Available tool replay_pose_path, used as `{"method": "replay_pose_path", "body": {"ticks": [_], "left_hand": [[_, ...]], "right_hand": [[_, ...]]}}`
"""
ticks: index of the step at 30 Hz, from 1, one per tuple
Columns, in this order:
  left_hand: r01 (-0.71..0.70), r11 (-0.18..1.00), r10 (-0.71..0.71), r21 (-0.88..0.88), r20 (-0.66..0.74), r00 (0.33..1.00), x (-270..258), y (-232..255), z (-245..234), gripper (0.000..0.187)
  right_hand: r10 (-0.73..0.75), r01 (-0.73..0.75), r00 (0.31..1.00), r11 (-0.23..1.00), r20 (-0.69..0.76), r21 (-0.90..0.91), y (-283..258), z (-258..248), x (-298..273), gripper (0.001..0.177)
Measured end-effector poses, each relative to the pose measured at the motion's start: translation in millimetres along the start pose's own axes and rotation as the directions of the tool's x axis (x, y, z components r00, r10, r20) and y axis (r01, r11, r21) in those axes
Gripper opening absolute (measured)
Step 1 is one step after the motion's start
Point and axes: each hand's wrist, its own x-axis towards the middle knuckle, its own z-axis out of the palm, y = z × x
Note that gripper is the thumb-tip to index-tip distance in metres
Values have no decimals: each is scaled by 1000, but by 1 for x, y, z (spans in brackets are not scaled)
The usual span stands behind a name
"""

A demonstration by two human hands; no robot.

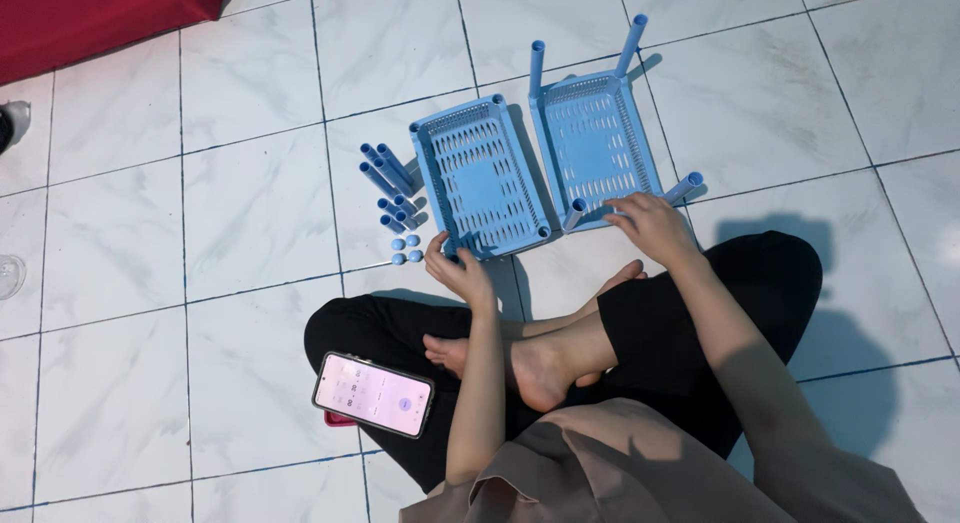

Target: The person sits on the floor and assembles a blue plastic storage rack. They insert cylindrical legs into the base, attach side panels, and connect horizontal bars to form the frame. The person handles multiple plastic components and assembles them into a structured unit.

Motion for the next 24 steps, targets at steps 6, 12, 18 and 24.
{"method": "replay_pose_path", "body": {"ticks": [6, 12, 18, 24], "left_hand": [[249, 965, -249, 80, -7, 968, -5, -23, 5, 59], [294, 927, -312, 232, 46, 949, -4, -49, 11, 63], [272, 916, -309, 293, 86, 947, -5, -76, 14, 48], [244, 930, -264, 275, 37, 964, -4, -94, 21, 45]], "right_hand": [[-216, 224, 964, 974, -156, 38, -34, -7, -18, 16], [-362, 362, 932, 912, -35, 192, -103, 32, -31, 15], [-202, 198, 979, 964, 2, 176, -156, 66, -25, 44], [-248, 251, 964, 968, -92, 27, -182, 84, 3, 50]]}}
